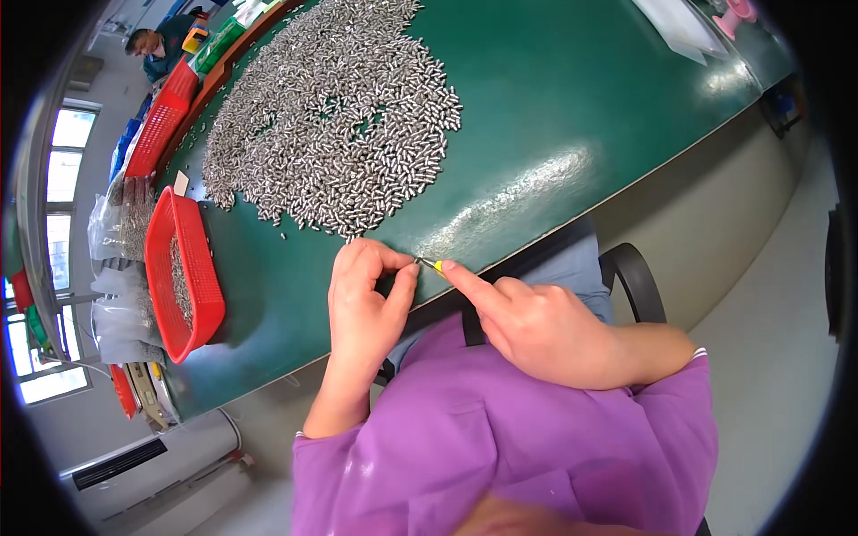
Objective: Sorting through a large pile of small metal pins on a workbench and placing them into a tray.
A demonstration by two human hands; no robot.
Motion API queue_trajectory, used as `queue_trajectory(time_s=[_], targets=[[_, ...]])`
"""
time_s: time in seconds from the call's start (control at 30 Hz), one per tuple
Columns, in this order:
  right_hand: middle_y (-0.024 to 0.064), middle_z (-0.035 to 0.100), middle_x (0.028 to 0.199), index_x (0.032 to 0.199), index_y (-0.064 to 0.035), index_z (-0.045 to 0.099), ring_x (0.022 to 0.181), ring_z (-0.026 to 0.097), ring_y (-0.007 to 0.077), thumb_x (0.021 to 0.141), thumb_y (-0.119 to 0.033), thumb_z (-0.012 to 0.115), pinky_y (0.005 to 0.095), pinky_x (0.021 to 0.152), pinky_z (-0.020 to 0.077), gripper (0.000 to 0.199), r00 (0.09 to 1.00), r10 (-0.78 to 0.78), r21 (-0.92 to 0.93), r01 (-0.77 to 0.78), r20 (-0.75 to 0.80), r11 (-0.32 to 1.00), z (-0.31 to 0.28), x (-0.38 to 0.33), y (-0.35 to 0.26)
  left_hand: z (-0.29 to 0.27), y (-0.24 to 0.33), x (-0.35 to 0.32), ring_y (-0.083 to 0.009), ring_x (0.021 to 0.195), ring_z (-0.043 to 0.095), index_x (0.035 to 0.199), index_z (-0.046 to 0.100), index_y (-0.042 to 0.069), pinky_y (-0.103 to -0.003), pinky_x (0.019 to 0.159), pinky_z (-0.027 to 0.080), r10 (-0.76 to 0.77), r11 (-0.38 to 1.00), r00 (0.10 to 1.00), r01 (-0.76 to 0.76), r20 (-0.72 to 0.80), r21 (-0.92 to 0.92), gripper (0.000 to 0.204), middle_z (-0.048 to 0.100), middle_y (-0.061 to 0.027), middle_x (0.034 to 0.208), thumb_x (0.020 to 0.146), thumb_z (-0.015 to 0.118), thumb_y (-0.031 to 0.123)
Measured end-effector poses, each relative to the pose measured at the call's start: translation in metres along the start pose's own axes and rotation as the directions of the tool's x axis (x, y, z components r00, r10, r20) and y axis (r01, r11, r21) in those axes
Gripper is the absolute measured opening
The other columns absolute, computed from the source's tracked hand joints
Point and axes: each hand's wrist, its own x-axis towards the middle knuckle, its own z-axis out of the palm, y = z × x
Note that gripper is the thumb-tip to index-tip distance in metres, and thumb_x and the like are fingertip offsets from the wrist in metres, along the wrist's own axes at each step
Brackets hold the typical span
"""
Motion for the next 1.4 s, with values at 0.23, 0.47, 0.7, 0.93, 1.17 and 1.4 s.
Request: queue_trajectory(time_s=[0.23, 0.47, 0.7, 0.93, 1.17, 1.4], targets=[[0.0111, 0.054, 0.065, 0.140, -0.0021, 0.042, 0.052, 0.058, 0.0266, 0.080, -0.004, 0.060, 0.0375, 0.047, 0.0511, 0.063, 0.999, -0.039, 0.077, 0.038, 0.011, 0.996, -0.004, 0.006, 0.006, 0.000, 0.000, 0.002, -0.0241, 0.073, 0.055, 0.074, 0.059, 0.001, -0.034, 0.066, 0.045, 0.016, 1.000, 1.000, -0.016, 0.002, 0.020, 0.013, 0.055, -0.0080, 0.075, 0.072, 0.070, -0.002], [0.0153, 0.057, 0.066, 0.135, 0.0065, 0.043, 0.053, 0.059, 0.0290, 0.080, -0.004, 0.058, 0.0379, 0.050, 0.0518, 0.058, 0.990, -0.057, 0.128, 0.040, 0.129, 0.991, -0.020, 0.014, 0.003, -0.002, 0.000, 0.004, -0.0245, 0.073, 0.054, 0.073, 0.058, 0.002, -0.034, 0.066, 0.045, 0.046, 0.998, 0.999, -0.047, 0.024, 0.047, 0.014, 0.056, -0.0077, 0.074, 0.071, 0.071, -0.003], [0.0169, 0.060, 0.069, 0.135, 0.0042, 0.044, 0.056, 0.061, 0.0314, 0.081, -0.004, 0.057, 0.0388, 0.052, 0.0526, 0.056, 0.993, -0.069, 0.116, 0.058, 0.095, 0.992, -0.018, 0.015, 0.006, -0.006, 0.000, 0.004, -0.0212, 0.071, 0.056, 0.076, 0.060, 0.001, -0.030, 0.064, 0.046, -0.004, 1.000, 0.999, 0.005, 0.052, -0.012, 0.012, 0.057, -0.0073, 0.075, 0.073, 0.071, -0.002], [0.0097, 0.056, 0.080, 0.135, -0.0205, 0.051, 0.070, 0.059, 0.0283, 0.084, -0.004, 0.058, 0.0401, 0.063, 0.0499, 0.054, 0.861, 0.070, -0.222, -0.207, -0.504, 0.953, -0.060, 0.025, 0.036, -0.028, -0.013, -0.001, -0.0082, 0.082, 0.057, 0.098, 0.056, 0.002, -0.021, 0.077, 0.047, -0.184, 0.836, 0.983, 0.153, -0.007, -0.527, 0.010, 0.063, -0.0050, 0.096, 0.090, 0.059, -0.003], [0.0098, 0.057, 0.096, 0.123, -0.0137, 0.060, 0.090, 0.058, 0.0284, 0.081, -0.002, 0.060, 0.0404, 0.076, 0.0487, 0.044, 0.841, 0.025, -0.511, -0.352, -0.540, 0.785, -0.069, 0.045, 0.106, -0.046, -0.011, 0.012, -0.0072, 0.081, 0.056, 0.104, 0.057, 0.003, -0.021, 0.073, 0.046, -0.179, 0.774, 0.983, 0.117, -0.038, -0.623, 0.014, 0.062, -0.0033, 0.093, 0.091, 0.058, 0.000], [0.0060, 0.056, 0.091, 0.100, -0.0085, 0.064, 0.089, 0.055, 0.0253, 0.073, -0.009, 0.066, 0.0381, 0.075, 0.0455, 0.026, 0.887, -0.353, -0.124, 0.331, -0.298, 0.935, -0.002, 0.054, 0.022, -0.050, -0.024, 0.003, -0.0061, 0.081, 0.057, 0.104, 0.058, 0.004, -0.020, 0.071, 0.046, -0.201, 0.776, 0.976, 0.108, -0.081, -0.621, 0.013, 0.062, -0.0022, 0.092, 0.091, 0.059, 0.001]])
